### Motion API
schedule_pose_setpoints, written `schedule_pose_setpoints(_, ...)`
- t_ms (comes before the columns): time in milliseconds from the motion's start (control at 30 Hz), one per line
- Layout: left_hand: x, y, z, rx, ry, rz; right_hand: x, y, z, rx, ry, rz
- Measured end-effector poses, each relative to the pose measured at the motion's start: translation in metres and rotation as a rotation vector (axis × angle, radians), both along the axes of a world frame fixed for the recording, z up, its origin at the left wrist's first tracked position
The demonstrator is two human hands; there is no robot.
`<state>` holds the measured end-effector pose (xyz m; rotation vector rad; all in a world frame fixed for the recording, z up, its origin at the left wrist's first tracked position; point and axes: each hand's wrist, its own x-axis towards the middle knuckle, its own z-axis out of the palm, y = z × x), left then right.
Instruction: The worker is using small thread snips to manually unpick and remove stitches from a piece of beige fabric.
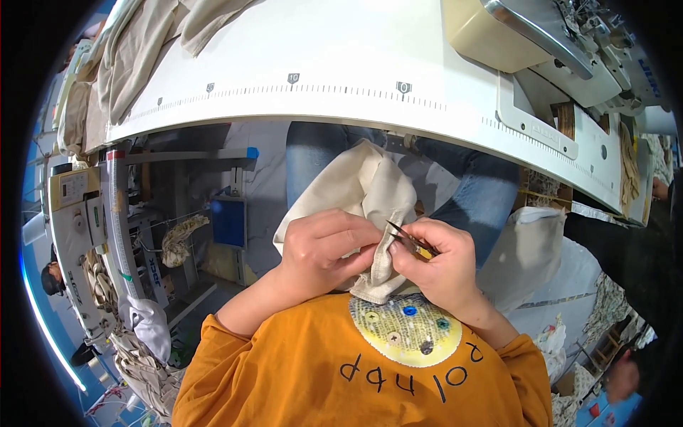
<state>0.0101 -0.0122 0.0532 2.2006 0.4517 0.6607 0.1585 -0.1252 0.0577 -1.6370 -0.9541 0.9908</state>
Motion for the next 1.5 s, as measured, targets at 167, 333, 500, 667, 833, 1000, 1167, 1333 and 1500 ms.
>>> schedule_pose_setpoints(167, 0.001, 0.000, -0.002, 0.156, -0.084, 0.019, -0.003, 0.002, 0.000, 0.089, -0.092, -0.017)
schedule_pose_setpoints(333, 0.002, 0.000, -0.002, 0.182, -0.125, 0.088, -0.003, 0.002, -0.001, 0.186, -0.168, -0.063)
schedule_pose_setpoints(500, 0.002, 0.000, 0.000, 0.207, -0.142, 0.126, 0.001, -0.003, 0.002, 0.179, -0.216, -0.066)
schedule_pose_setpoints(667, 0.003, 0.001, -0.003, 0.167, -0.185, 0.086, 0.000, -0.001, 0.007, -0.074, 0.374, -0.152)
schedule_pose_setpoints(833, 0.004, 0.001, -0.001, 0.182, -0.222, -0.026, 0.007, 0.004, 0.006, -0.279, 0.838, -0.012)
schedule_pose_setpoints(1000, 0.006, 0.002, -0.002, 0.183, -0.246, -0.015, 0.002, -0.003, -0.004, -0.123, 0.736, -0.172)
schedule_pose_setpoints(1167, 0.005, 0.000, 0.003, 0.177, -0.184, 0.036, -0.005, -0.008, -0.004, 0.147, 0.435, -0.200)
schedule_pose_setpoints(1333, 0.001, -0.001, 0.000, -0.733, 0.037, 0.035, 0.004, -0.006, 0.000, 0.182, 0.115, -0.046)
schedule_pose_setpoints(1500, -0.001, 0.002, 0.001, -1.298, 0.178, -0.081, 0.003, -0.005, -0.002, 0.227, -0.008, 0.012)
